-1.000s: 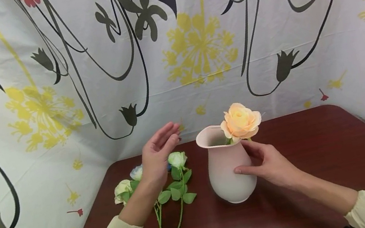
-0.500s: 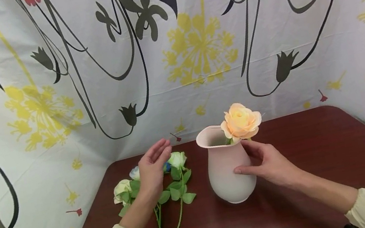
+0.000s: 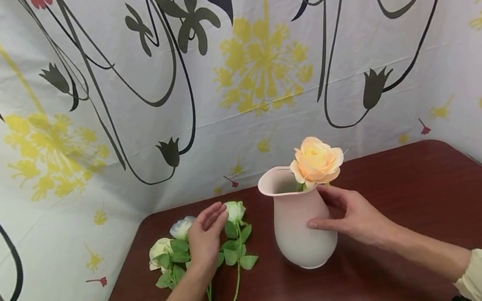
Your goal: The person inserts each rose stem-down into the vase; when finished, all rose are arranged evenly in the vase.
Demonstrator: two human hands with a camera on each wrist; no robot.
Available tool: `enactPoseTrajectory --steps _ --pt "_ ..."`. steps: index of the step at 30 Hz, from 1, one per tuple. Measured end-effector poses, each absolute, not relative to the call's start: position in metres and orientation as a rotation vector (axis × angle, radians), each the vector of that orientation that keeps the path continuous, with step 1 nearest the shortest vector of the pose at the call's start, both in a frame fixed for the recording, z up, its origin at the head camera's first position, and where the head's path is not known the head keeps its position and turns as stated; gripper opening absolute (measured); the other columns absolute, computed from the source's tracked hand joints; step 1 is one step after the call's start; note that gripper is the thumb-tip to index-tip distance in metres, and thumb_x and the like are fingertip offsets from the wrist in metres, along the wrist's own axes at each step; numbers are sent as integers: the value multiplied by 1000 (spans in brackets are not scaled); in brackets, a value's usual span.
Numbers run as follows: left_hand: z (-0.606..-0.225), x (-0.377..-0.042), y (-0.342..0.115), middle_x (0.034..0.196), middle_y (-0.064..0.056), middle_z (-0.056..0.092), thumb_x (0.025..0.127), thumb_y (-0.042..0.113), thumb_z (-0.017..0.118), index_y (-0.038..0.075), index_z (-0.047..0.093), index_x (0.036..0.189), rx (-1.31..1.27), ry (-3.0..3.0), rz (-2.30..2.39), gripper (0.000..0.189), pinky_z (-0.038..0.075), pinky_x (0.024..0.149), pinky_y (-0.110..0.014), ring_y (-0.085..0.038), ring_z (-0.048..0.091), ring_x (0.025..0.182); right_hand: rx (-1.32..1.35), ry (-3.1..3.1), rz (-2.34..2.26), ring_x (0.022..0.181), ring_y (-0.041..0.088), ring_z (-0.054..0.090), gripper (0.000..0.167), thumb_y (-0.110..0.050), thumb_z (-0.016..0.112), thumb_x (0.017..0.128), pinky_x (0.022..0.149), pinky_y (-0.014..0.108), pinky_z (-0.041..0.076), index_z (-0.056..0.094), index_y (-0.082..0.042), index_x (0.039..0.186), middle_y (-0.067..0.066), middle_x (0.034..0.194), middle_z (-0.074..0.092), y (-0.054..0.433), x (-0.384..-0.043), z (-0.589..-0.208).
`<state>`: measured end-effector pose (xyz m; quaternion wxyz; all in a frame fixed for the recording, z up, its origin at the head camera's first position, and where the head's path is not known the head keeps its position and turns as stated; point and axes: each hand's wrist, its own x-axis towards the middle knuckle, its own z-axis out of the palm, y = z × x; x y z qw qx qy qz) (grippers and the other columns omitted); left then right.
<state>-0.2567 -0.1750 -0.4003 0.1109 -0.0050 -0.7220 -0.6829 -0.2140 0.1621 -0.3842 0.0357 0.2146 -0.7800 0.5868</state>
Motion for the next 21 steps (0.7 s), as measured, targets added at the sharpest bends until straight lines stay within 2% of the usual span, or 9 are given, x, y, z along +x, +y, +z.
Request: enactPoseTrajectory --steps 7,11,14,21 --pt "-421 -255 -176 134 -18 71 102 12 74 0 67 138 -13 -2213 -1964 39 57 102 -38 -27 68 124 707 -2327 1810 128 30 63 69 -17 87 91 97 26 56 55 -7 152 11 145 63 158 -215 -379" --pt "-432 -253 -178 135 -19 70 102 11 74 0 66 139 -28 -2286 -1915 40 57 102 -38 -30 67 125 673 -2320 1812 130 31 63 71 -17 88 91 100 36 57 54 -7 152 13 145 63 156 -215 -373" --pt "-441 -251 -179 133 -20 71 101 10 75 -1 67 138 -32 -2332 -1866 39 58 99 -38 -32 68 123 655 -2314 1795 135 32 60 73 -17 89 89 102 38 55 53 -7 152 11 146 62 155 -217 -368" --pt "-454 -244 -180 127 -22 73 100 5 75 -5 68 134 -88 -2449 -1749 36 61 91 -41 -37 71 113 674 -2272 1781 137 27 57 73 -15 90 88 101 27 54 54 -12 152 5 148 60 152 -219 -362"
